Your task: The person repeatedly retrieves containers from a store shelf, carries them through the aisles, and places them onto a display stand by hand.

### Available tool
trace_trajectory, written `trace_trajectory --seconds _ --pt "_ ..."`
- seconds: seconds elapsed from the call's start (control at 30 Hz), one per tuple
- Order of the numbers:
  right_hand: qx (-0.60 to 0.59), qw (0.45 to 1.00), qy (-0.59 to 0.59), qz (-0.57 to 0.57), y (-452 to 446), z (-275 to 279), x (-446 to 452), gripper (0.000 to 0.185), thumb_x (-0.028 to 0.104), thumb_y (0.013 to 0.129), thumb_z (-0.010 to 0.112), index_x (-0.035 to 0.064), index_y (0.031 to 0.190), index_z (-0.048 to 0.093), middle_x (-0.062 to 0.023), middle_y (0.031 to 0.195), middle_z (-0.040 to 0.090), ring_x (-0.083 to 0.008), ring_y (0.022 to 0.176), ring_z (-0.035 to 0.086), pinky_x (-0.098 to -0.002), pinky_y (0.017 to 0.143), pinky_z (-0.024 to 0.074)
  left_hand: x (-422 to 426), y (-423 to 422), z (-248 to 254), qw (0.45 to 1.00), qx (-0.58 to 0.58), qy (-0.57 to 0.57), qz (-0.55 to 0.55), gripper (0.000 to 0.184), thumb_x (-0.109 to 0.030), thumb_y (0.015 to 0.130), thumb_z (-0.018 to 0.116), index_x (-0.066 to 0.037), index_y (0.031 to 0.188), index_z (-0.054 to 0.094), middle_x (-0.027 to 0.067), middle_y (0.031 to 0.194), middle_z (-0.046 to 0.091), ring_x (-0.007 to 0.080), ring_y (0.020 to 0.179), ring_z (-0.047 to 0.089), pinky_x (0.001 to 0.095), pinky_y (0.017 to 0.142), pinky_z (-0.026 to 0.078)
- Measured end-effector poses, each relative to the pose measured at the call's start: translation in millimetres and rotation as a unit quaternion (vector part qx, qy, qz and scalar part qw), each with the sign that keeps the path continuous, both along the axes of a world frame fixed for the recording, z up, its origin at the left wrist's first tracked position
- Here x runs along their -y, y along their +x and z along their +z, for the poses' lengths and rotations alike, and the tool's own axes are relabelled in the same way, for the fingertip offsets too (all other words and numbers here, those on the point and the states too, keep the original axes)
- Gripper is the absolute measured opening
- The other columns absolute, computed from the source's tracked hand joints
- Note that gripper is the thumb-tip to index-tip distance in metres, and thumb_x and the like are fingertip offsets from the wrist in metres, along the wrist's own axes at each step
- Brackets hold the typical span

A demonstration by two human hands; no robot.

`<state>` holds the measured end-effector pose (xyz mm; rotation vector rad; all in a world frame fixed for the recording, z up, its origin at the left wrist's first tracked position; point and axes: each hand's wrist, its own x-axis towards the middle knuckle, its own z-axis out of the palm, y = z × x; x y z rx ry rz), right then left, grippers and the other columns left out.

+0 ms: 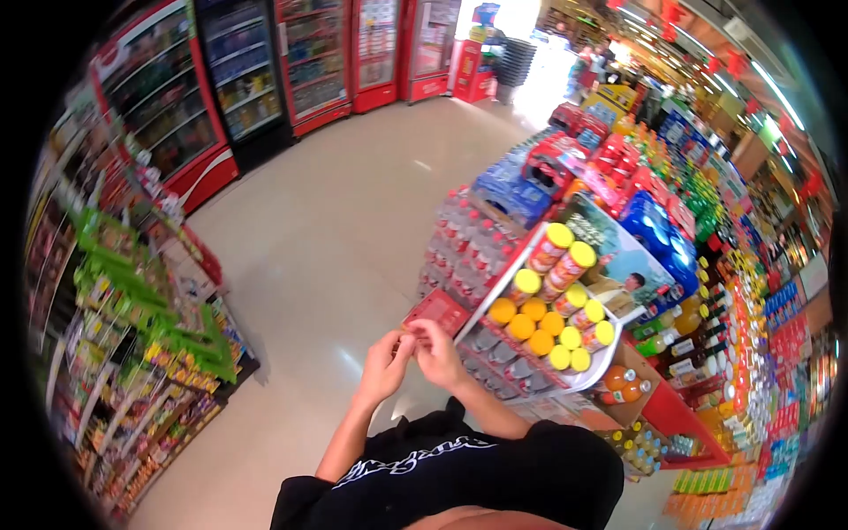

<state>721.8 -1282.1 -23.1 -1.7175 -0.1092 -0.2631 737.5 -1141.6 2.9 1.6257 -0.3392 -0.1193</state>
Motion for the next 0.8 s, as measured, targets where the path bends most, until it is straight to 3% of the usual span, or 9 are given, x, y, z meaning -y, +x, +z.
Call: trace_trajectory --seconds 0.07,0.17,0.27,0.4,0.47,0.5,0.57,0.7,0.8 --pt "-0.045 0.991 -0.055 0.117 -7 30 -65 0.035 0.029 0.101 0.050 -0.0011 0.118 0.052 -0.0116 0.096 0.064 -0.0195 0.092 0.062 -0.0328 0.078 0.0503 -54 -16 10 0.998 0.010 0.030 0.051 0.027 -0.023 0.095 0.060 0.004 0.096 0.061 0.0103 0.080 0.065 0.0157 0.071 0.060 0.0302 0.066 0.050" --pt "-0.061 0.975 0.033 0.213 -9 16 -159 0.038 0.033 0.104 0.041 -0.0008 0.118 0.053 -0.0108 0.092 0.064 -0.0198 0.089 0.061 -0.0327 0.077 0.0488 -133 -41 30 0.988 -0.017 0.055 0.142 0.026 -0.023 0.094 0.062 0.003 0.092 0.061 0.0052 0.080 0.063 0.0101 0.074 0.055 0.0278 0.068 0.048" --pt "-0.058 0.932 0.011 0.357 -12 13 -234 0.042 0.036 0.104 0.038 -0.0005 0.119 0.053 -0.0110 0.093 0.064 -0.0194 0.086 0.061 -0.0327 0.076 0.0488 -209 -70 32 0.975 -0.036 0.047 0.213 0.026 -0.023 0.091 0.065 0.002 0.083 0.061 0.0026 0.071 0.059 0.0083 0.068 0.052 0.0260 0.062 0.046" --pt "-0.098 0.850 -0.122 0.503 -19 -12 -327 0.042 0.037 0.105 0.033 0.0011 0.109 0.055 -0.0125 0.085 0.064 -0.0220 0.081 0.062 -0.0344 0.075 0.0494 -289 -117 20 0.937 -0.062 0.046 0.342 0.030 -0.022 0.091 0.066 -0.002 0.071 0.056 -0.0018 0.057 0.048 0.0061 0.057 0.043 0.0259 0.051 0.040" --pt "-0.093 0.795 -0.123 0.586 -25 -12 -382 0.031 0.027 0.100 0.040 0.0004 0.105 0.055 -0.0151 0.085 0.065 -0.0290 0.081 0.064 -0.0374 0.076 0.0497 -329 -141 -1 0.902 -0.114 -0.019 0.415 0.033 -0.023 0.091 0.066 -0.003 0.069 0.052 -0.0019 0.057 0.047 0.0064 0.056 0.042 0.0267 0.050 0.038" --pt "-0.064 0.767 -0.132 0.624 -26 -11 -408 0.028 0.024 0.098 0.042 0.0000 0.105 0.055 -0.0161 0.087 0.066 -0.0306 0.083 0.064 -0.0381 0.076 0.0497 -348 -153 -2 0.879 -0.131 0.028 0.457 0.042 -0.028 0.093 0.064 -0.004 0.064 0.045 -0.0010 0.057 0.047 0.0070 0.057 0.043 0.0277 0.051 0.038" --pt "-0.010 0.710 -0.127 0.693 -31 0 -467 0.030 0.017 0.089 0.047 -0.0012 0.111 0.056 -0.0192 0.097 0.067 -0.0351 0.090 0.065 -0.0391 0.081 0.0498 -389 -174 -23 0.838 -0.150 0.025 0.525 0.044 -0.034 0.092 0.062 0.000 0.066 0.050 0.0038 0.057 0.049 0.0113 0.054 0.044 0.0304 0.052 0.040" --pt "-0.042 0.640 -0.105 0.760 -53 -2 -595 0.033 0.014 0.088 0.048 -0.0012 0.115 0.058 -0.0187 0.105 0.067 -0.0337 0.097 0.065 -0.0382 0.086 0.0505 -478 -201 -32 0.792 -0.117 -0.013 0.599 0.052 -0.041 0.097 0.047 0.003 0.072 0.056 0.0117 0.062 0.053 0.0191 0.061 0.053 0.0354 0.059 0.042" --pt "-0.013 0.608 -0.071 0.790 -74 -18 -696 0.031 0.011 0.088 0.048 -0.0013 0.114 0.059 -0.0176 0.099 0.068 -0.0301 0.087 0.068 -0.0372 0.079 0.0528 -564 -220 -35 0.764 -0.137 0.003 0.631 0.056 -0.041 0.100 0.036 0.003 0.080 0.063 0.0184 0.071 0.062 0.0297 0.071 0.062 0.0389 0.066 0.046"
